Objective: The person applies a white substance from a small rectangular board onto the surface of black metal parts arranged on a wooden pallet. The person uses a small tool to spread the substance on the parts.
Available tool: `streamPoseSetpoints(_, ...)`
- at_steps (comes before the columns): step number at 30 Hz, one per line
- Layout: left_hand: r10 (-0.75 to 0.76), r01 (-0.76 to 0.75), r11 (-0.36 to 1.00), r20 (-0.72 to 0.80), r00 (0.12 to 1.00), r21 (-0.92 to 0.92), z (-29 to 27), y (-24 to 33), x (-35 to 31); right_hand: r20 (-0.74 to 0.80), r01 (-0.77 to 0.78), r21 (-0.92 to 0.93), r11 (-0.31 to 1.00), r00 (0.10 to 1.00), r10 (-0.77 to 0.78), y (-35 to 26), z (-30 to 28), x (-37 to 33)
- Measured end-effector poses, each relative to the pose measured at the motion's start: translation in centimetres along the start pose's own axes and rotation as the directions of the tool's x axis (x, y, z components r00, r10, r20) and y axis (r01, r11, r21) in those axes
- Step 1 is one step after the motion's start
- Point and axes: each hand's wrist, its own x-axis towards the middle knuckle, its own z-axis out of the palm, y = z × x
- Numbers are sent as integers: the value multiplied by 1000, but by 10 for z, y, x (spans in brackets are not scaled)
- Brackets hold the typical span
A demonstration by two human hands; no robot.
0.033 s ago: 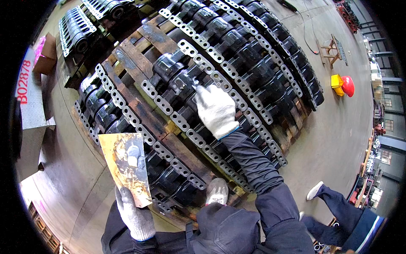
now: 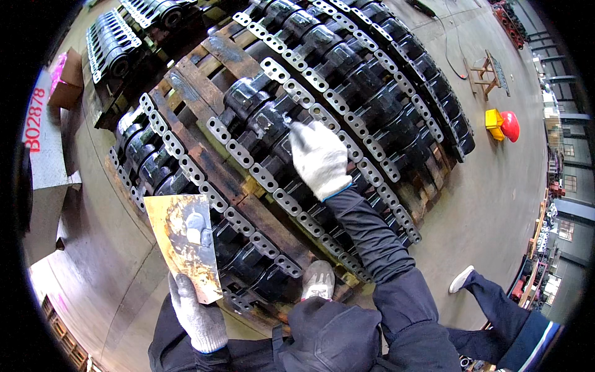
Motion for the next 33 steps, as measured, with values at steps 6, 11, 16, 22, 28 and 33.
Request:
streamPoseSetpoints(6, -2, 2, 1000, -6, 1000, -1, 1, -1, 0, 427, -663, 299, 687, 737, 525, 39, -12, 33)
streamPoseSetpoints(11, -15, 15, 1000, -11, 1000, -5, 2, 0, 1, 523, -718, 350, 601, 682, 511, 35, -16, 44)
streamPoseSetpoints(16, -15, 15, 1000, -1, 1000, -4, 2, -1, 1, 470, -598, 155, 786, 745, 474, 48, -11, 44)
streamPoseSetpoints(22, -7, 7, 1000, 6, 1000, 6, 1, -1, 2, 431, -562, 93, 821, 767, 476, 58, -3, 42)
streamPoseSetpoints(28, -10, 10, 1000, 23, 1000, -13, 1, -1, 2, 367, -522, 124, 844, 814, 450, 65, 5, 40)
streamPoseSetpoints(33, -3, 3, 1000, 17, 1000, -7, -1, -1, 2, 231, -392, 164, 905, 907, 351, 54, 1, 38)
